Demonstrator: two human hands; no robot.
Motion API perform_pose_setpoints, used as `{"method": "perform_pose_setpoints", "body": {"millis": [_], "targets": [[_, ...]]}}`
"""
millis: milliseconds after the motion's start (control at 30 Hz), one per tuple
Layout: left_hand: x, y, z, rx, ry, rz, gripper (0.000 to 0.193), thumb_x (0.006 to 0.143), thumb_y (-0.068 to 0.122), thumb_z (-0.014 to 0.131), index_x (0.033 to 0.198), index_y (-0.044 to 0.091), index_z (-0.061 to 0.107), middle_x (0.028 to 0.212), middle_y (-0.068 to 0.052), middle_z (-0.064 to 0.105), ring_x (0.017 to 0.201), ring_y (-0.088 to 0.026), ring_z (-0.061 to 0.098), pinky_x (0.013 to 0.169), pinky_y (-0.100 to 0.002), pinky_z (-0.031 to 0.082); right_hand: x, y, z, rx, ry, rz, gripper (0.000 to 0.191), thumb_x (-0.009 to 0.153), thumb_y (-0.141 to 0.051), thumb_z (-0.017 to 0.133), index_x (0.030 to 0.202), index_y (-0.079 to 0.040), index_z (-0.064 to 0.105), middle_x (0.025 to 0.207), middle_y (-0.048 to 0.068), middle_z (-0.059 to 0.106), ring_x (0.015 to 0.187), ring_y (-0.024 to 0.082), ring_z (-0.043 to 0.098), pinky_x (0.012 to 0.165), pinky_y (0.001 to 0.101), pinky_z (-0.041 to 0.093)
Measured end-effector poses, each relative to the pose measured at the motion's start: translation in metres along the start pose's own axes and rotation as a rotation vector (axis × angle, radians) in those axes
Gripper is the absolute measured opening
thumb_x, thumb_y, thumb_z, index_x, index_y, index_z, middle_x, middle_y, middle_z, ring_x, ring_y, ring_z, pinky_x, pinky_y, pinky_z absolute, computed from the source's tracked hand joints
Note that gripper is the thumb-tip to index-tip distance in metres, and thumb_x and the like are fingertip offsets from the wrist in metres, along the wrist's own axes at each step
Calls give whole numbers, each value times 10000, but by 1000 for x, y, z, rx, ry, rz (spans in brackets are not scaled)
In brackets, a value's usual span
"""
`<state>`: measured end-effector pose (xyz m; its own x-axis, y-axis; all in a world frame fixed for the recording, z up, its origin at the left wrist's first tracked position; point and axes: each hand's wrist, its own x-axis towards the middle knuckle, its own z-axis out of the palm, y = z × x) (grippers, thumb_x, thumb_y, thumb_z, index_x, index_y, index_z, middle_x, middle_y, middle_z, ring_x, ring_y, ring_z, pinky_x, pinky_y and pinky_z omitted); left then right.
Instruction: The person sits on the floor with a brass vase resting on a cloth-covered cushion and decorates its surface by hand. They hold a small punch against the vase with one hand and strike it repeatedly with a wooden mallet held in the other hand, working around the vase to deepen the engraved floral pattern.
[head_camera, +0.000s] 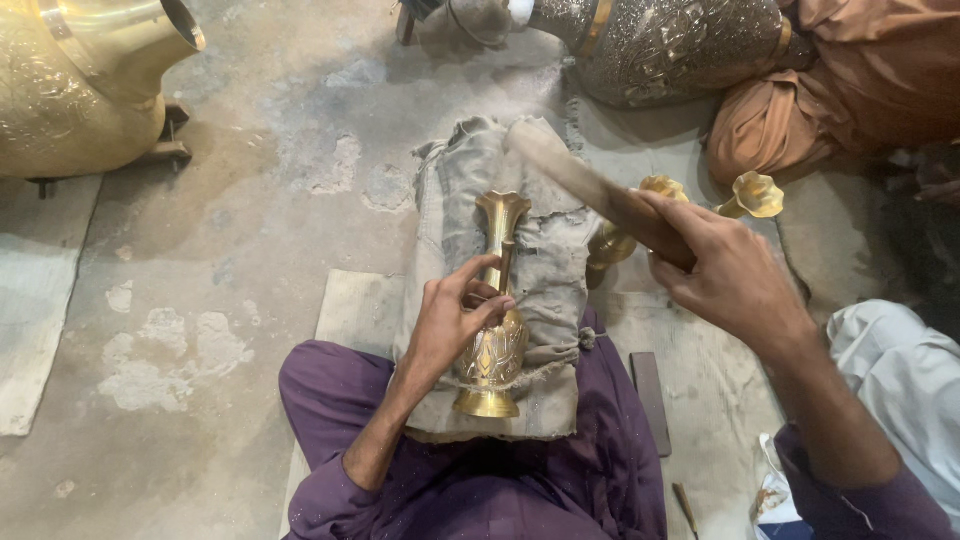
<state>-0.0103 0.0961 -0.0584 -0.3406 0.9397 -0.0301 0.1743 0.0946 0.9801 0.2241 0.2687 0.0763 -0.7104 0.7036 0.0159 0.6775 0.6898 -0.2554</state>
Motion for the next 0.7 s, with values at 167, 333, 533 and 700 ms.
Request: {"method": "perform_pose_setpoints", "body": {"millis": [167,333,533,700], "targets": [[-1,2,0,-4,-11,-13,527,886,159,777,1370,49,600,869,-139,805,770,-171,803,633,-313,672,2,5,2,-239,-95,-145,794,765,-223,776,1490,-396,503,1280,12,713,866,224,746,707,396,619],[1,1,-1,-5,-14,-22,522,894,160,761,1377,56,592,880,-141,802,776,-175,803,623,-313,675,2,7,2,-139,-117,-16,770,827,-188,752,1527,-353,476,1224,45,721,856,208,743,749,365,630],[1,-1,0,16,-13,-22,513,900,151,754,1378,58,591,886,-140,805,779,-175,802,620,-317,670,-2,6,-1,-108,-99,-41,700,838,-231,758,1481,-379,525,1245,21,736,815,205,741,740,405,625],[1,-2,-1,-10,-14,-19,516,900,147,756,1380,54,592,882,-138,801,779,-173,799,623,-316,670,-3,3,1,-391,-247,15,733,839,-199,733,1470,-488,495,1365,-49,676,869,179,751,657,350,660]]}}
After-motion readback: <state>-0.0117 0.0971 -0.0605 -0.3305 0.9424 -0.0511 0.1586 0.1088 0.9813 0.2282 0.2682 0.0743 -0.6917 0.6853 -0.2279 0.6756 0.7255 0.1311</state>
